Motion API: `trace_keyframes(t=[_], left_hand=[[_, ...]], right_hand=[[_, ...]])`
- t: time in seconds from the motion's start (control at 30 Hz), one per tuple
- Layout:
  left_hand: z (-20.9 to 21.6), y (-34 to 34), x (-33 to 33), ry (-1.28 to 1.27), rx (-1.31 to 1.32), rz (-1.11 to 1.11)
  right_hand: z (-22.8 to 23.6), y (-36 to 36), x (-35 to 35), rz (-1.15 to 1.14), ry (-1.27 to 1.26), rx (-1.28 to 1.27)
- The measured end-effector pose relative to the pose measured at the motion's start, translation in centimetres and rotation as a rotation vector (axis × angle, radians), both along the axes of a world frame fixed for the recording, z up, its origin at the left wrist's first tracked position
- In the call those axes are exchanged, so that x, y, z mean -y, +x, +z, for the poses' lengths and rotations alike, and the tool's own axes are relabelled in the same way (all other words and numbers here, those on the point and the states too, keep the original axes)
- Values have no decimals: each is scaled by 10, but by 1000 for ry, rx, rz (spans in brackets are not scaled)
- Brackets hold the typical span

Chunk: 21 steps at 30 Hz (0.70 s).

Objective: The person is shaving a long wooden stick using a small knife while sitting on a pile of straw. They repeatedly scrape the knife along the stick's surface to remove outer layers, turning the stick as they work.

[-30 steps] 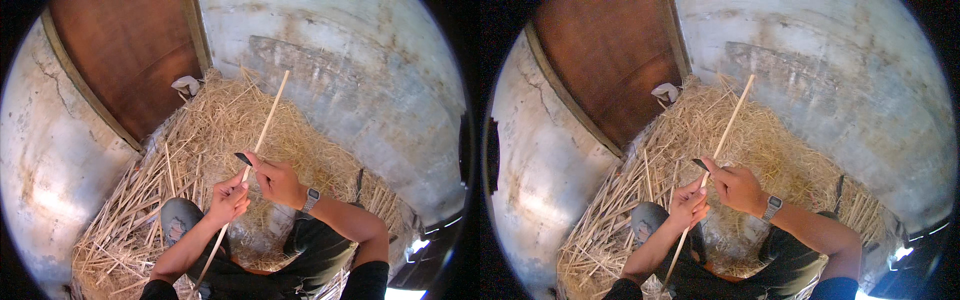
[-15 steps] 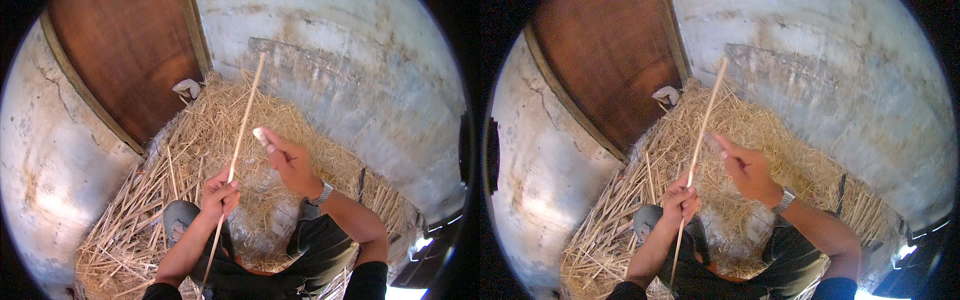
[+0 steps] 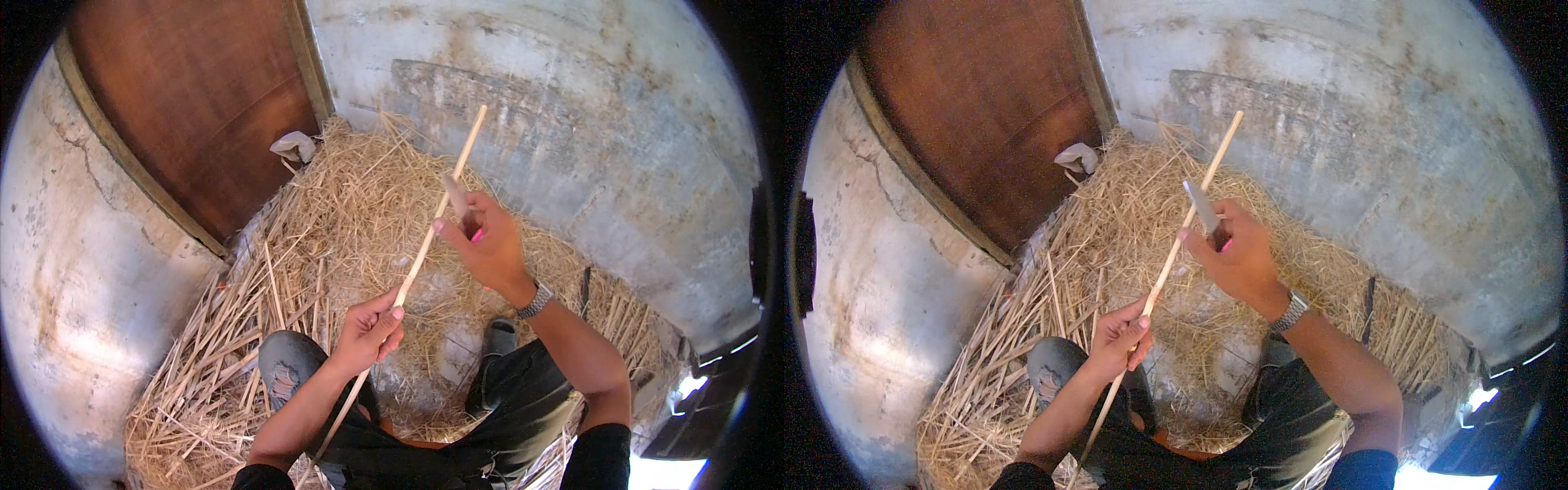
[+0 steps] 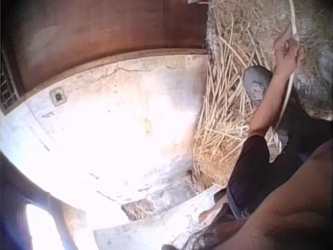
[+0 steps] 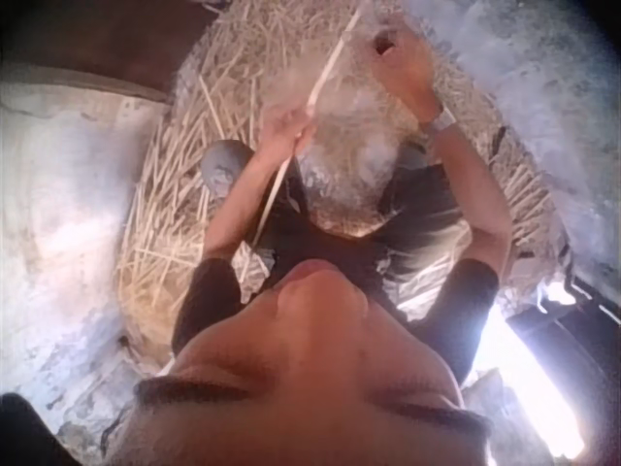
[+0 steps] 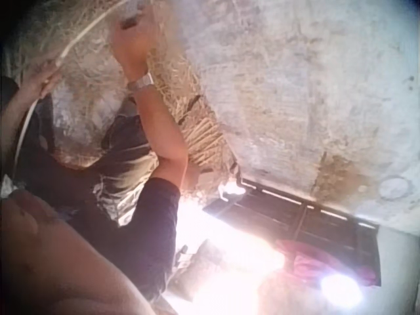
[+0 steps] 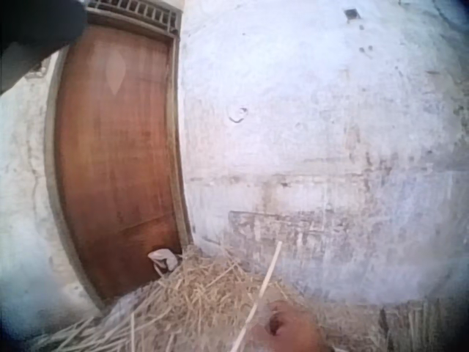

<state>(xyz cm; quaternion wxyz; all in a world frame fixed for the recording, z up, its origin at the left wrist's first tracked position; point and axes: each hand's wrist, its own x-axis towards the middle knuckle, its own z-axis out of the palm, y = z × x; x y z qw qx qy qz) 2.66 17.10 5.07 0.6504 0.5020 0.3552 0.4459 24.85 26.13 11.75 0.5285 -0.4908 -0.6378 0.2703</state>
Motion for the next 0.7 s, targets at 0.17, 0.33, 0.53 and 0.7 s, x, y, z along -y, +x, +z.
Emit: trace_keyframes(t=[0.17,0.33,0.53,0.7], left_hand=[[7,-2,-1,34,-37,-78],[6,-2,0,65,-27,-4],[5,-3,-6,108,-18,-21],[9,-3,2,-35,76,-65]], right_hand=[[-1,-4,8,136,-23,154],[-11,-17,20,354,-9,160],[-16,-30,26,472,-100,109],[-3,-20,8,367,-104,68]])
